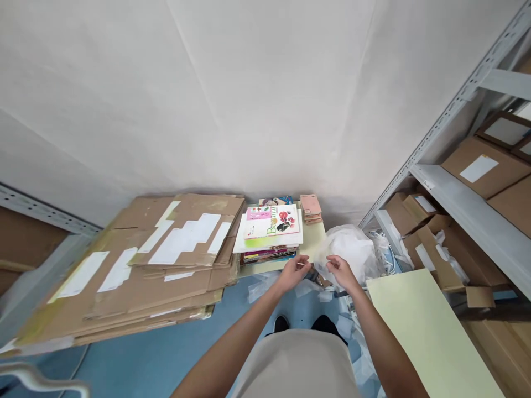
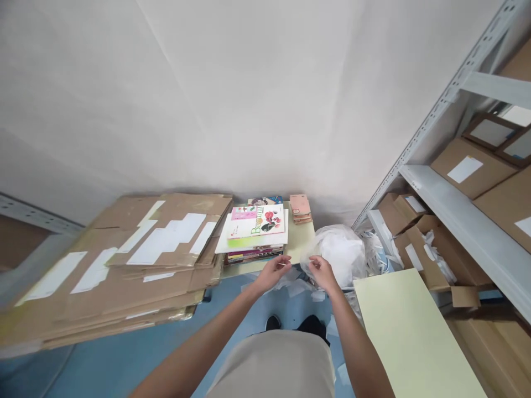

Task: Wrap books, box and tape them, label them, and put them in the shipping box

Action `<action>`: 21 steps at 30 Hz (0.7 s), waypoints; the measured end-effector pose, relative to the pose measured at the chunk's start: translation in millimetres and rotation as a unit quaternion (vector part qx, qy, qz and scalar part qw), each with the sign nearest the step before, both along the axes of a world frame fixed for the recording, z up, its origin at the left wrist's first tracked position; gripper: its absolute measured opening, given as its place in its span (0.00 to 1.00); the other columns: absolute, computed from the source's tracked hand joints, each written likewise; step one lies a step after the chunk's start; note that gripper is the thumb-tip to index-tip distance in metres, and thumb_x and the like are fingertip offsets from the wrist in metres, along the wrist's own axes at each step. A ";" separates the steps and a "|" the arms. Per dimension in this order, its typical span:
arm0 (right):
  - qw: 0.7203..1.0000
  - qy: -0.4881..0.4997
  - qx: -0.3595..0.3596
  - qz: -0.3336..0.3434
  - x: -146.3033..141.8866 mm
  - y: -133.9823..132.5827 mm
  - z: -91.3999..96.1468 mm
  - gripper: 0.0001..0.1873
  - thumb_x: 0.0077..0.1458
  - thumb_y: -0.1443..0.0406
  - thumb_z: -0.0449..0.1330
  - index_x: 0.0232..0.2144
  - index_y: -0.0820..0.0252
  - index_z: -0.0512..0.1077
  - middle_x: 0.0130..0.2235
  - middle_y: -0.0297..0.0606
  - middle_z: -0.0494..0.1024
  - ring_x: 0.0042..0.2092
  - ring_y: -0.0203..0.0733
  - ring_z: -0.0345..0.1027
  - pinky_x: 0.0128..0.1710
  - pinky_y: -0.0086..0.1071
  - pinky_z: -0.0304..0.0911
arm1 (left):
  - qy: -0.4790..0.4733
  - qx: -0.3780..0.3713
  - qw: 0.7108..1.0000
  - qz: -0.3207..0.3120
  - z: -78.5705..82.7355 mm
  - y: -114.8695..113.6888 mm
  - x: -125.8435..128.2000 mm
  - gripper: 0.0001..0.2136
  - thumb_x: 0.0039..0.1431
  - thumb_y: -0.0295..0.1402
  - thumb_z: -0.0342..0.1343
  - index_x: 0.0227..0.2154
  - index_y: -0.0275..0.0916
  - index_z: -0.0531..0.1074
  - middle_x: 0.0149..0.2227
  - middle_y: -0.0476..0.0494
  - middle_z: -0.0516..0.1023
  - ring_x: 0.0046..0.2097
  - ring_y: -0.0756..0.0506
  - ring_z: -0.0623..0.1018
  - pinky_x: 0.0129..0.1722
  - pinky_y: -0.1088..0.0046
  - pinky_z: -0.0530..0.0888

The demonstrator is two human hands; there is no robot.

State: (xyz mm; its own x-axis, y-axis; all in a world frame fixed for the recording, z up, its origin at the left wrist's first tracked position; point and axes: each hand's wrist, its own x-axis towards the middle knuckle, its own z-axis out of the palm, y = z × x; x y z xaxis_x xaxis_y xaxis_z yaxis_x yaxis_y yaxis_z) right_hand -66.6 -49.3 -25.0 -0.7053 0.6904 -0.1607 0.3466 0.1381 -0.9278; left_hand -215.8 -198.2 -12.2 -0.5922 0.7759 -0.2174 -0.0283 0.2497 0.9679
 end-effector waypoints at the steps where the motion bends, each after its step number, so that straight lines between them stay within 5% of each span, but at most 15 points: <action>1: 1.000 0.001 0.008 -0.009 -6.4 6.5 -0.8 0.20 0.48 0.55 0.61 0.40 0.61 0.76 0.37 0.42 0.81 0.36 0.43 0.74 0.42 0.40 0.68 | -0.009 0.000 1.000 -0.003 -0.1 4.9 -2.3 0.21 0.47 0.47 0.61 0.40 0.37 0.75 0.35 0.42 0.80 0.34 0.44 0.79 0.36 0.66 0.76; 9: 0.998 -0.020 -0.015 -0.053 -70.1 71.1 -15.7 0.20 0.47 0.56 0.61 0.41 0.60 0.76 0.48 0.47 0.79 0.44 0.47 0.73 0.47 0.42 0.68 | -0.080 0.000 0.997 0.018 -12.3 53.6 -19.8 0.23 0.47 0.48 0.64 0.43 0.38 0.77 0.49 0.34 0.78 0.44 0.39 0.79 0.43 0.61 0.77; 16: 0.997 -0.036 -0.058 -0.038 -149.9 135.6 -62.3 0.23 0.47 0.60 0.62 0.47 0.61 0.74 0.48 0.46 0.79 0.45 0.45 0.74 0.47 0.41 0.68 | -0.044 -0.050 0.994 0.081 -36.7 138.1 -59.0 0.30 0.50 0.50 0.61 0.53 0.37 0.70 0.59 0.30 0.69 0.62 0.32 0.67 0.58 0.53 0.67; 21: 0.997 -0.063 -0.045 -0.009 -193.1 173.2 -94.3 0.27 0.47 0.66 0.62 0.52 0.60 0.71 0.52 0.48 0.76 0.48 0.47 0.73 0.51 0.43 0.67 | -0.030 -0.092 0.982 0.161 -58.1 193.3 -104.4 0.27 0.57 0.41 0.55 0.59 0.37 0.63 0.66 0.33 0.60 0.68 0.36 0.57 0.65 0.55 0.56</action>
State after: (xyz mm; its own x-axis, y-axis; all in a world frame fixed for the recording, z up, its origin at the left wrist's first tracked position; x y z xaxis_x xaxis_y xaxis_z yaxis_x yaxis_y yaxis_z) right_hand -259.7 123.8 -119.3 -0.6629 0.6819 -0.3092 0.4631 0.0490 -0.8849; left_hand -320.2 -4.9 -70.3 -0.7826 0.4939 -0.3790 -0.1905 0.3896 0.9011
